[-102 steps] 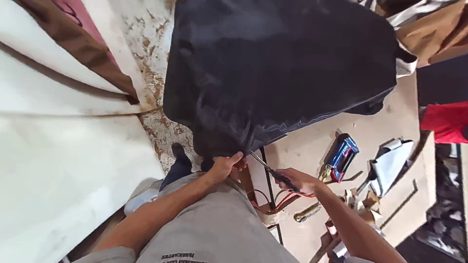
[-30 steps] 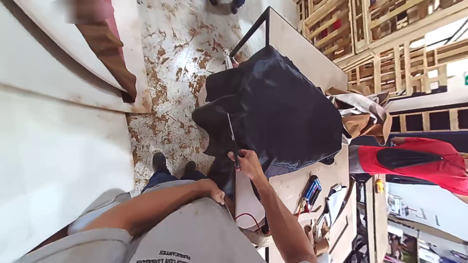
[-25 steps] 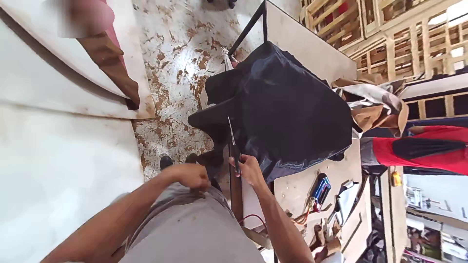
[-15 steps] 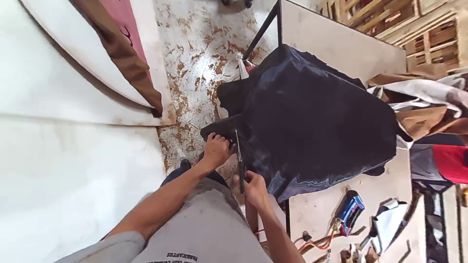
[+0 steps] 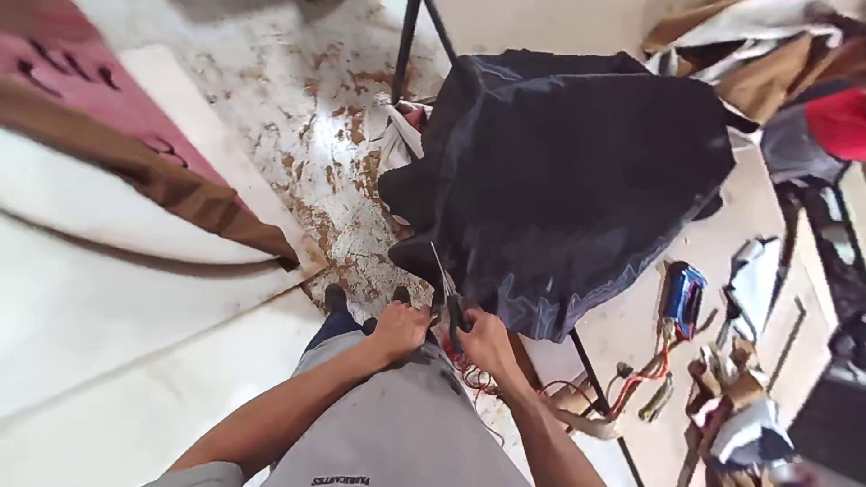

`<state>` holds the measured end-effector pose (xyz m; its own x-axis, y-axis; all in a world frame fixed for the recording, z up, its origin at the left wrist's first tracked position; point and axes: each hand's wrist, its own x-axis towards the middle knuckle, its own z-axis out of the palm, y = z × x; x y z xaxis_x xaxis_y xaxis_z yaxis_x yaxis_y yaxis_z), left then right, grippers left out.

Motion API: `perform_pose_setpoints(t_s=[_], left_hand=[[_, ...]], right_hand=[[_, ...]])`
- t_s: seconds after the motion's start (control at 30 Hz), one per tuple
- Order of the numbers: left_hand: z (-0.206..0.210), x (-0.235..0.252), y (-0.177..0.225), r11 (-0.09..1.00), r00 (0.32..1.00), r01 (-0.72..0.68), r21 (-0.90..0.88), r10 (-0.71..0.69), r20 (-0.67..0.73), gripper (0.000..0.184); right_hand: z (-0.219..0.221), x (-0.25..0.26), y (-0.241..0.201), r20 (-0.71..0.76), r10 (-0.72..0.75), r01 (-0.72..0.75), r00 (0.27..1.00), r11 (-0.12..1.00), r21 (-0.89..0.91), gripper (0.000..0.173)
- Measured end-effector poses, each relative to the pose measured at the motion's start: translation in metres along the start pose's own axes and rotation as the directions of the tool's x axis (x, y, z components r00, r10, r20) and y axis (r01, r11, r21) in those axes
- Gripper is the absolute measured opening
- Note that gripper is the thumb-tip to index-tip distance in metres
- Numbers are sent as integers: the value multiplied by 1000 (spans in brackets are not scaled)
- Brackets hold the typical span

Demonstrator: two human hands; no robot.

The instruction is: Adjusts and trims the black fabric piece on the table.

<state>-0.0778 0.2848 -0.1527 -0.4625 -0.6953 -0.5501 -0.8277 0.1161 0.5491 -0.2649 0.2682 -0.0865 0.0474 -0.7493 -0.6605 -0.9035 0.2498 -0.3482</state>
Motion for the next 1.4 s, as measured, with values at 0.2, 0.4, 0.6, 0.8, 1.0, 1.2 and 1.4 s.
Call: perform_pose_setpoints(t_s=[0.2, 0.4, 0.6, 0.8, 1.0, 1.2, 1.4], left_hand=[[-20, -23, -35, 971, 963, -207, 119, 180, 202, 49], [-24, -31, -66, 921, 901, -373, 109, 332, 278, 50], [-30, -22, -98, 868, 849, -482, 120, 429, 308, 47], [-79, -16, -122, 935, 832, -202, 293, 6, 555, 45], [-160, 18, -179, 994, 990, 110, 12, -110, 84, 81], [-220, 143, -131, 998, 940, 60, 0, -56, -337, 86], [-268, 166, -116, 931, 992, 6, 365, -53, 118, 48]], right_hand=[[18, 10, -58, -106, 127, -123, 986, 992, 39, 51], [29, 40, -98, -154, 194, -177, 969, 977, 117, 45], [23, 87, -127, -174, 212, -157, 962, 946, 282, 52], [12, 139, -165, -183, 177, -63, 967, 863, 501, 42], [8, 143, -180, -115, 133, -15, 984, 714, 700, 36], [22, 131, -177, -50, 168, -71, 985, 644, 762, 47], [22, 123, -193, -42, 275, -163, 961, 681, 714, 52]])
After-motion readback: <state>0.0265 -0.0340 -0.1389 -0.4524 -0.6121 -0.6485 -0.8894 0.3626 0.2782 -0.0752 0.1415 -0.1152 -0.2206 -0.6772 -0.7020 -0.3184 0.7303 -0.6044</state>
